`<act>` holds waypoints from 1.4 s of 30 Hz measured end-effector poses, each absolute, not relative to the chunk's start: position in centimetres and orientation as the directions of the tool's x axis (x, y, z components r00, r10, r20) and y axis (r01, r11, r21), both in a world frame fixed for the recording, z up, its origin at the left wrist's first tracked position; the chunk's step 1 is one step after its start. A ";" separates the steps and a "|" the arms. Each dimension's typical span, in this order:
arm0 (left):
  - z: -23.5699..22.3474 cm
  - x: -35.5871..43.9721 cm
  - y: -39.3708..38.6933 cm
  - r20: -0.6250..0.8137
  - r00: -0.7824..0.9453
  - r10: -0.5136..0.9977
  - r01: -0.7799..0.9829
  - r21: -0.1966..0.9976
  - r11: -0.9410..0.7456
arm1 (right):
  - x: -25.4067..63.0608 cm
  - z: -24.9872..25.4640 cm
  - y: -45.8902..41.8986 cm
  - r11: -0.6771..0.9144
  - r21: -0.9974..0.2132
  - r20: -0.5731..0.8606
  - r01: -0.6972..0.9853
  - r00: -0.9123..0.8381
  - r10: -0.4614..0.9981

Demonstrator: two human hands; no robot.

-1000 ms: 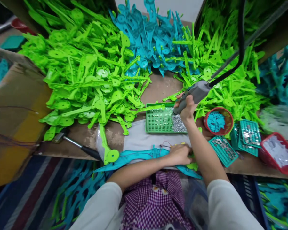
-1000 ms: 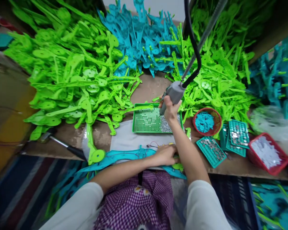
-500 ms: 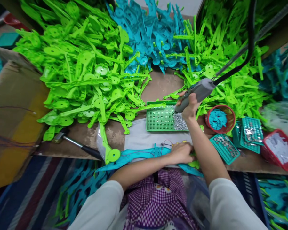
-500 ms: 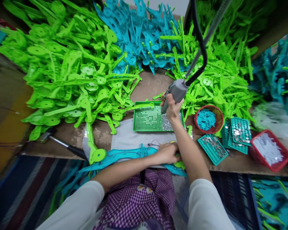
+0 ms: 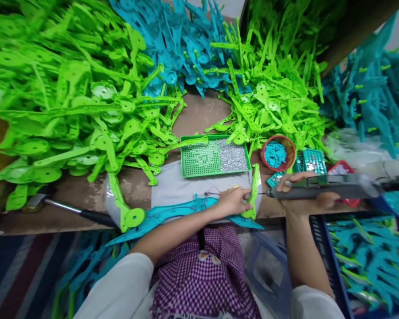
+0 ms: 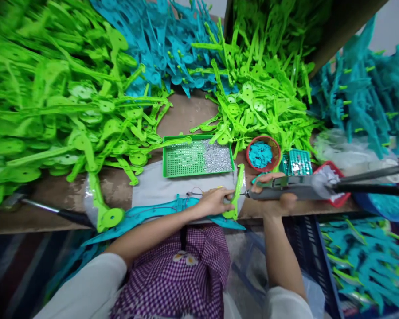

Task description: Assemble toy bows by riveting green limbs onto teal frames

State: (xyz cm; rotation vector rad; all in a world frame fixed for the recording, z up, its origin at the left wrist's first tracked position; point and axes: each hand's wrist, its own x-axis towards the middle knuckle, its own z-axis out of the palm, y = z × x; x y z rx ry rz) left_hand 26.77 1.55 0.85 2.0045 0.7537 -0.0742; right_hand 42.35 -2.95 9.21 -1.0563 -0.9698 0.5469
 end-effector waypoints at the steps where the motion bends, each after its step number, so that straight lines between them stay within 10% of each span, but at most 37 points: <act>1: 0.8 26.8 1.5 -0.335 0.810 0.481 0.529 0.773 -0.351 | 42.6 8.7 -3.5 0.412 -0.909 0.381 0.056 0.513 0.769; 42: -0.6 27.1 1.5 -0.192 0.790 0.582 0.394 0.886 -0.243 | 41.1 8.1 -3.7 0.412 -0.911 0.351 0.023 0.569 0.744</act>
